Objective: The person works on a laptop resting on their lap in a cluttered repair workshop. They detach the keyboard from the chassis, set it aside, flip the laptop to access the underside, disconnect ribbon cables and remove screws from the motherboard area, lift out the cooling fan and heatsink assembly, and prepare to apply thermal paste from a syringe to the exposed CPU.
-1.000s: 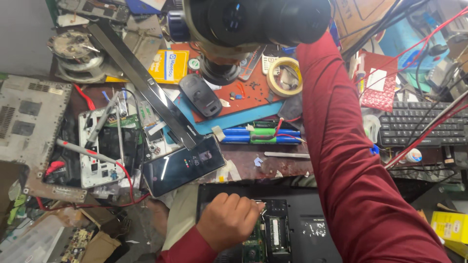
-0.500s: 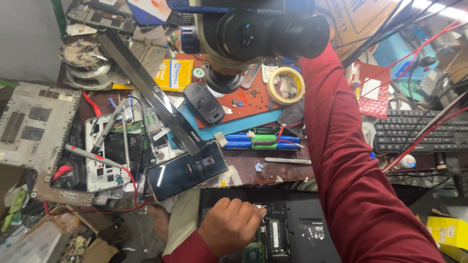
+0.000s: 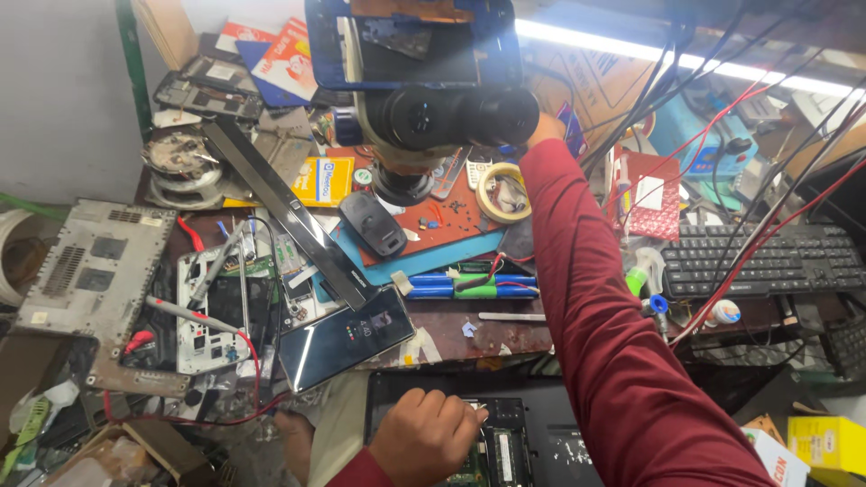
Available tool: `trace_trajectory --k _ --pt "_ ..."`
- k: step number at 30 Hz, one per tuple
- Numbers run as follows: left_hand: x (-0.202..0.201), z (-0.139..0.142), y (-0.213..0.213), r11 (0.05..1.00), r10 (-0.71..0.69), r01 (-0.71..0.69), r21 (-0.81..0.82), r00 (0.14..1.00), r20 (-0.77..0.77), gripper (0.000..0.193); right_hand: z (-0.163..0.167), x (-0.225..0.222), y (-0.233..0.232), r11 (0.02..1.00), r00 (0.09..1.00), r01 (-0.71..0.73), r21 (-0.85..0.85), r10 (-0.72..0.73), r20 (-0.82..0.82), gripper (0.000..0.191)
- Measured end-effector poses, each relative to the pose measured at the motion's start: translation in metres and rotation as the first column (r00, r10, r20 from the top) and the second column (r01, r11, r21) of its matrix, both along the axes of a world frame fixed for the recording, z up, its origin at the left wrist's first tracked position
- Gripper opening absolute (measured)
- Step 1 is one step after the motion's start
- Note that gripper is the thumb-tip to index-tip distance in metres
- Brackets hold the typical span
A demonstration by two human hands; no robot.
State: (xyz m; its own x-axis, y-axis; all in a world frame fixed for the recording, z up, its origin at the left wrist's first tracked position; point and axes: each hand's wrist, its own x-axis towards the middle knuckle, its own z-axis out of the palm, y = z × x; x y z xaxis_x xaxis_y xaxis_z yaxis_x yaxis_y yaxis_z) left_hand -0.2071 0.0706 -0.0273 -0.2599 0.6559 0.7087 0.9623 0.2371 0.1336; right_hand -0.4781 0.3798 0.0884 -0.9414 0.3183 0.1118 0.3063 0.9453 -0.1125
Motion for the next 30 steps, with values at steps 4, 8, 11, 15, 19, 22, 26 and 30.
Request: trace_trajectory --k 4,8,11,15,19,22,26,30 --pt "-0.004 -0.01 0.003 1.0 -0.002 0.002 0.0 0.998 -0.057 0.029 0.009 -0.004 -0.001 0.999 0.999 -0.012 -0.036 0.01 -0.047 0.051" --pt "-0.007 -0.017 0.007 1.0 0.01 -0.011 -0.006 0.997 -0.073 0.031 0.027 -0.001 -0.013 0.994 0.99 0.108 0.015 -0.106 -0.091 0.049" --pt "-0.007 -0.018 0.004 1.0 0.017 -0.017 0.002 0.997 -0.072 0.032 0.046 0.003 -0.031 0.982 0.97 0.19 0.022 -0.184 -0.16 0.049" --pt "-0.007 -0.015 0.002 1.0 0.005 -0.005 0.007 0.998 -0.064 0.03 0.061 0.012 -0.046 0.982 0.951 0.184 0.035 -0.169 -0.258 0.052" --pt "-0.004 -0.008 0.003 1.0 -0.029 0.03 0.007 0.998 -0.058 0.029 0.06 0.016 -0.045 0.993 0.88 0.115 -0.026 -0.115 -0.46 0.045" --pt "0.002 -0.003 0.0 0.999 -0.025 0.024 -0.024 0.998 -0.055 0.03 0.059 0.017 -0.034 0.993 0.645 -0.094 0.071 0.115 -0.755 0.035" --pt "0.008 0.002 0.001 0.999 0.004 -0.006 -0.054 0.999 -0.034 0.034 0.062 0.023 -0.022 0.968 0.602 -0.23 -0.094 0.066 -0.796 0.03" --pt "0.011 0.007 0.002 0.998 0.011 -0.014 -0.067 0.999 -0.04 0.034 0.057 0.042 -0.015 0.753 0.513 -0.598 -0.276 0.094 -0.853 0.031"
